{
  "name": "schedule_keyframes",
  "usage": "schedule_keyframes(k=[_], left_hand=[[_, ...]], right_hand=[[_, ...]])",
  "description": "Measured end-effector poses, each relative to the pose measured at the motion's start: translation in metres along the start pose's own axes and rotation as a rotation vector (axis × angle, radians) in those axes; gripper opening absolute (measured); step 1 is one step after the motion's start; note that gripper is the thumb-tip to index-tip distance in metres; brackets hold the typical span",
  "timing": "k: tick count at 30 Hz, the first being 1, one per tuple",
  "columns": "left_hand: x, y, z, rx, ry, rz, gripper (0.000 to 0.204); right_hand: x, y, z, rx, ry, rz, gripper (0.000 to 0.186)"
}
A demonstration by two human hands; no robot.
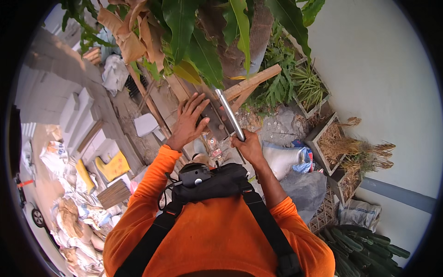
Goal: The person repeatedly bends a metal rod using a manual bender clamped to a wooden workbench. They adjust the rod and apply force with both hands to form a curved shape, then remove and reposition the rod multiple times.
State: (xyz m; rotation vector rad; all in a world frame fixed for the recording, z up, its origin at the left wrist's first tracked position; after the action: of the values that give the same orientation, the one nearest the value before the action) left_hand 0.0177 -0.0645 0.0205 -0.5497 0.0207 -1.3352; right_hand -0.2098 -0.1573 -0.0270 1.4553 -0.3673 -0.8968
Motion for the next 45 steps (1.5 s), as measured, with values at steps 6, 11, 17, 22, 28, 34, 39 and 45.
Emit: schedule_keyframes(k=[6, 11, 17, 22, 28, 34, 39, 45], left_hand=[[-0.001, -0.010, -0.009, 0.138, -0.014, -0.039, 0.050], [-0.003, -0.014, -0.006, 0.182, -0.024, -0.039, 0.052], [-0.002, -0.021, -0.002, 0.164, -0.060, -0.056, 0.049], [-0.006, -0.024, -0.003, 0.210, -0.066, -0.046, 0.046], [-0.011, -0.029, -0.003, 0.250, -0.089, -0.046, 0.045], [-0.012, -0.029, -0.005, 0.271, -0.070, -0.023, 0.044], [-0.013, -0.030, -0.004, 0.274, -0.060, -0.020, 0.044], [-0.012, -0.024, -0.011, 0.268, -0.057, -0.003, 0.045]], right_hand=[[-0.034, -0.003, 0.052, 0.005, -0.123, -0.057, 0.047], [-0.065, -0.004, 0.146, -0.050, -0.022, 0.053, 0.039], [-0.066, -0.023, 0.246, -0.329, -0.123, 0.030, 0.044], [-0.030, -0.008, 0.276, -0.566, -0.053, 0.189, 0.051], [0.017, 0.030, 0.286, -0.705, 0.087, 0.335, 0.055], [0.047, 0.054, 0.278, -0.702, 0.175, 0.395, 0.055], [0.054, 0.054, 0.281, -0.769, 0.171, 0.325, 0.056], [0.020, 0.044, 0.280, -0.934, 0.074, 0.490, 0.055]])
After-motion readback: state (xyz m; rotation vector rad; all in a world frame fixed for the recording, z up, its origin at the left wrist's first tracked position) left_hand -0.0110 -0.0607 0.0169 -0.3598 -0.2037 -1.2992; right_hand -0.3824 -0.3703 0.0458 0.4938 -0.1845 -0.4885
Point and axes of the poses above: each hand's wrist, its own x-axis towards the middle knuckle, its own z-axis out of the back of the hand, y = z × x, the point moved 7 cm from there along x, towards the middle knuckle, and after that the axes turned 10 degrees about x, right-handed, at the moved point
